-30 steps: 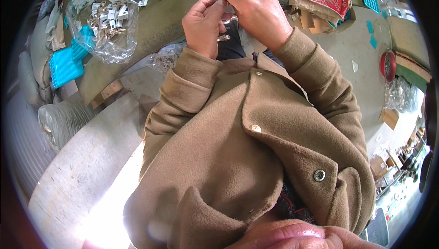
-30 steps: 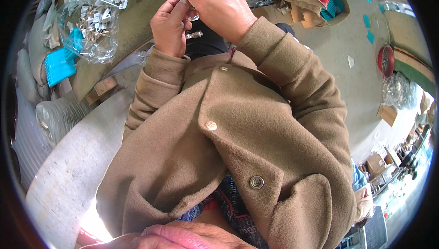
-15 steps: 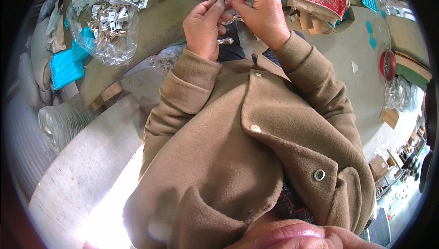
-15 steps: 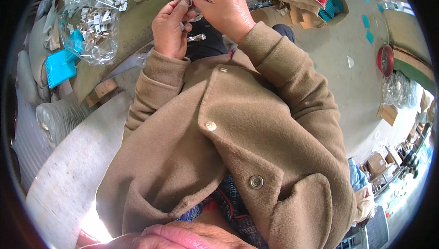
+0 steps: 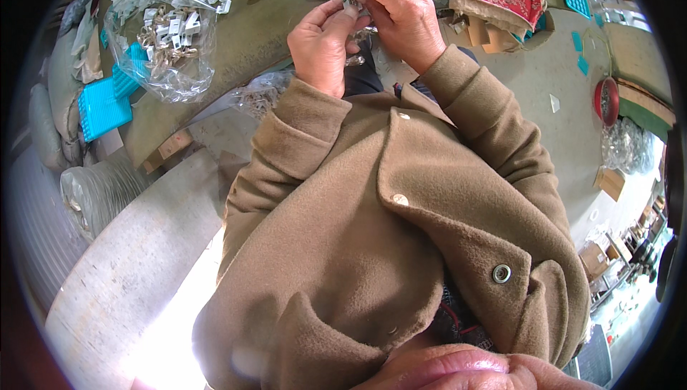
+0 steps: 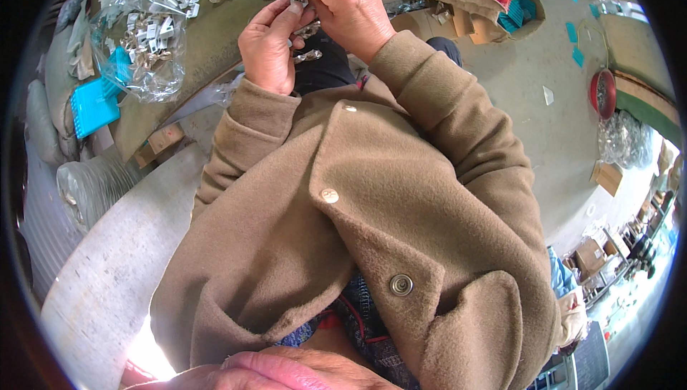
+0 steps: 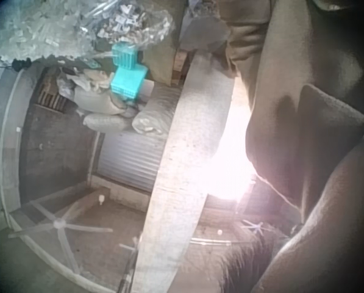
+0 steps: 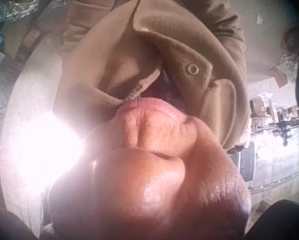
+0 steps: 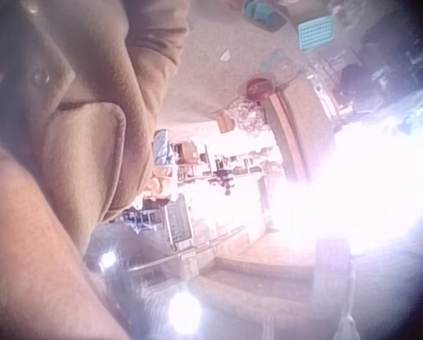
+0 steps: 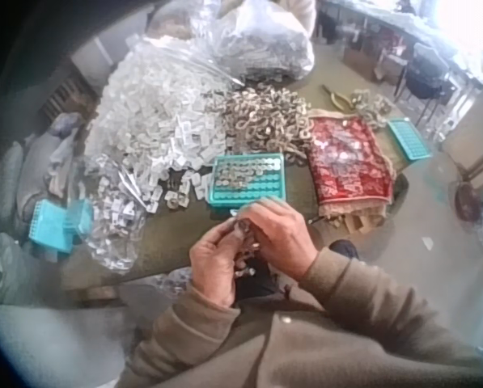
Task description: The person repeatedly picks small white plastic housings and metallic components from a table, inserts the metal parts into the housings, and places the assembled units into a blue tray. The process is continuous and repetitive throughout the clip.
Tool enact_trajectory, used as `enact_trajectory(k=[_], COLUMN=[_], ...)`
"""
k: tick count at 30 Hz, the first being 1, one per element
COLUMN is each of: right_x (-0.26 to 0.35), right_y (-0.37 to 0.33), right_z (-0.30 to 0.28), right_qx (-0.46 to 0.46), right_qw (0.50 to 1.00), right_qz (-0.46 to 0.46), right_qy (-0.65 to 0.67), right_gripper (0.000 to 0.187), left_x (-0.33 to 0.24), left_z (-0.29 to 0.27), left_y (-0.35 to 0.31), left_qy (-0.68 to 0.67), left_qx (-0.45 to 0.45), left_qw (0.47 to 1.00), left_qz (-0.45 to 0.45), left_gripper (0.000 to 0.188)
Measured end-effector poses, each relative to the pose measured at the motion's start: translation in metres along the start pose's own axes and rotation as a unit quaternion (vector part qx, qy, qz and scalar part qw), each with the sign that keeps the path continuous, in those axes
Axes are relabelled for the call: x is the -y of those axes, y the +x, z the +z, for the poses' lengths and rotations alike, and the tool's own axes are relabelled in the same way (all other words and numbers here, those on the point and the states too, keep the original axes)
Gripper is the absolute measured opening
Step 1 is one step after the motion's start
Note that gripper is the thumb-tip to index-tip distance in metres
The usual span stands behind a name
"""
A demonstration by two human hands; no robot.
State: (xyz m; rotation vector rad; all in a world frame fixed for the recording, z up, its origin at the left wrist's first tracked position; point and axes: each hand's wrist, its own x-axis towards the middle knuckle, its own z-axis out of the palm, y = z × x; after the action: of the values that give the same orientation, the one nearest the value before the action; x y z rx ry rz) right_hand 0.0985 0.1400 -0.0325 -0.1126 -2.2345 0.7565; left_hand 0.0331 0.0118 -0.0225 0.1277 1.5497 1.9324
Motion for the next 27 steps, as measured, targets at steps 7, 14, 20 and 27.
enact_trajectory(k=[7,14,20,27], right_x=[-0.003,-0.005,-0.004,-0.005], right_y=[-0.007,-0.01,-0.012,-0.008], right_z=[0.004,0.007,0.008,0.006], right_qx=[-0.045,-0.048,-0.076,-0.053], right_qw=[0.999,0.997,0.996,0.996], right_qz=[-0.02,-0.019,-0.039,-0.06], right_qy=[0.012,0.064,0.035,0.032], right_gripper=[0.02,0.02,0.021,0.022], left_x=[-0.006,-0.004,0.0,0.003], left_z=[-0.002,-0.003,0.0,0.002], left_y=[0.001,0.0,-0.003,-0.005], left_qy=[-0.026,-0.021,-0.02,-0.006], left_qx=[0.025,0.031,0.017,-0.014], left_qw=[0.999,0.999,1.0,0.999], left_qz=[-0.035,-0.024,-0.001,0.033], left_gripper=[0.026,0.029,0.03,0.029])
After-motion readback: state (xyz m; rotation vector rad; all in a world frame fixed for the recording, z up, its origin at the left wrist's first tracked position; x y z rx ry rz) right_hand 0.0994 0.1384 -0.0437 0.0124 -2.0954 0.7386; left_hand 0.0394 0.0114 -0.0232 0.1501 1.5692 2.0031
